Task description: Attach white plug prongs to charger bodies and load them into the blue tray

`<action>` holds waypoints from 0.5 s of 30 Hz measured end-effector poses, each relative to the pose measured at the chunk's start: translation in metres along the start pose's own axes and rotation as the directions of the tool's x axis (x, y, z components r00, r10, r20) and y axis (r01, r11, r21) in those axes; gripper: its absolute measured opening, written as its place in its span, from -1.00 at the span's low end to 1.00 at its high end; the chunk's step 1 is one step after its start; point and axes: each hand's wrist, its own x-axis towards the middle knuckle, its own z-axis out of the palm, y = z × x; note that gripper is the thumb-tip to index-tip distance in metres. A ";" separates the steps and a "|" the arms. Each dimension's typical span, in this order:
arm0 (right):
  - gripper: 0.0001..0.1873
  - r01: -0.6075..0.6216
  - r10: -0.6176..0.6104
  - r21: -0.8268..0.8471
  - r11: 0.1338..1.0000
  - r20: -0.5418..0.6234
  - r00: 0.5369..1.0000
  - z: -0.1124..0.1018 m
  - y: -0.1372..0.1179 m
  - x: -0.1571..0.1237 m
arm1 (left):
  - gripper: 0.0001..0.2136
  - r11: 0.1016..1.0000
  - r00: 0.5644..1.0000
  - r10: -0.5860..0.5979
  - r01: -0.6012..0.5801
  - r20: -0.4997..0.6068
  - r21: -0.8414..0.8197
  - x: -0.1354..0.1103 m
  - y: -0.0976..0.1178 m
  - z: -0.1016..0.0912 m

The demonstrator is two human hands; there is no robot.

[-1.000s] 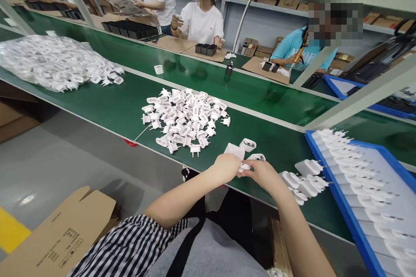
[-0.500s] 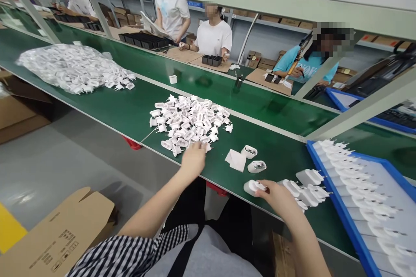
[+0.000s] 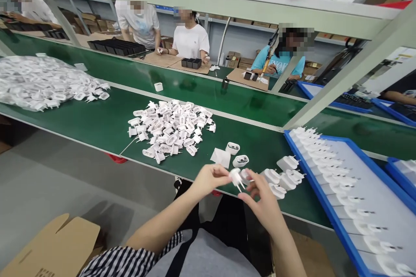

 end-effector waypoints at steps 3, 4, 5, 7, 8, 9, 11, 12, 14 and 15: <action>-0.67 -0.002 0.008 0.158 0.987 -0.038 0.999 0.001 -0.003 -0.003 | -0.86 0.999 0.975 -0.027 0.033 0.220 -0.023 0.006 0.003 0.016; -0.70 -0.030 0.048 0.194 0.981 -0.088 0.995 0.001 -0.002 -0.002 | -0.86 0.999 0.968 -0.028 0.023 0.251 0.025 0.012 0.005 0.016; -0.71 -0.066 0.100 0.246 0.967 -0.129 0.987 0.001 -0.001 -0.002 | -0.84 0.994 0.973 -0.020 -0.005 0.230 0.106 0.019 0.006 0.016; -0.70 -0.147 0.226 0.388 0.910 -0.165 0.960 0.002 0.004 0.000 | -0.76 0.936 0.996 0.040 -0.067 0.085 0.346 0.037 0.008 0.016; -0.69 -0.177 0.282 0.458 0.871 -0.171 0.944 0.002 0.007 0.001 | -0.71 0.877 0.996 0.087 -0.084 0.015 0.474 0.047 0.008 0.016; -0.68 -0.194 0.322 0.513 0.836 -0.172 0.931 0.003 0.009 0.002 | -0.68 0.806 0.991 0.131 -0.096 -0.019 0.584 0.057 0.006 0.017; -0.70 -0.190 0.340 0.562 0.805 -0.174 0.924 0.006 0.013 0.004 | -0.68 0.684 0.985 0.170 -0.125 0.010 0.718 0.071 -0.001 0.020; -0.73 -0.175 0.324 0.559 0.810 -0.179 0.929 0.007 0.015 0.005 | -0.71 0.646 0.984 0.174 -0.141 0.036 0.750 0.074 -0.004 0.020; -0.77 -0.130 0.261 0.518 0.846 -0.187 0.947 0.010 0.016 0.006 | -0.76 0.619 0.982 0.183 -0.145 0.038 0.772 0.072 -0.012 0.015; -0.79 -0.101 0.219 0.485 0.869 -0.193 0.957 0.012 0.015 0.006 | -0.76 0.630 0.983 0.182 -0.140 0.029 0.764 0.067 -0.015 0.010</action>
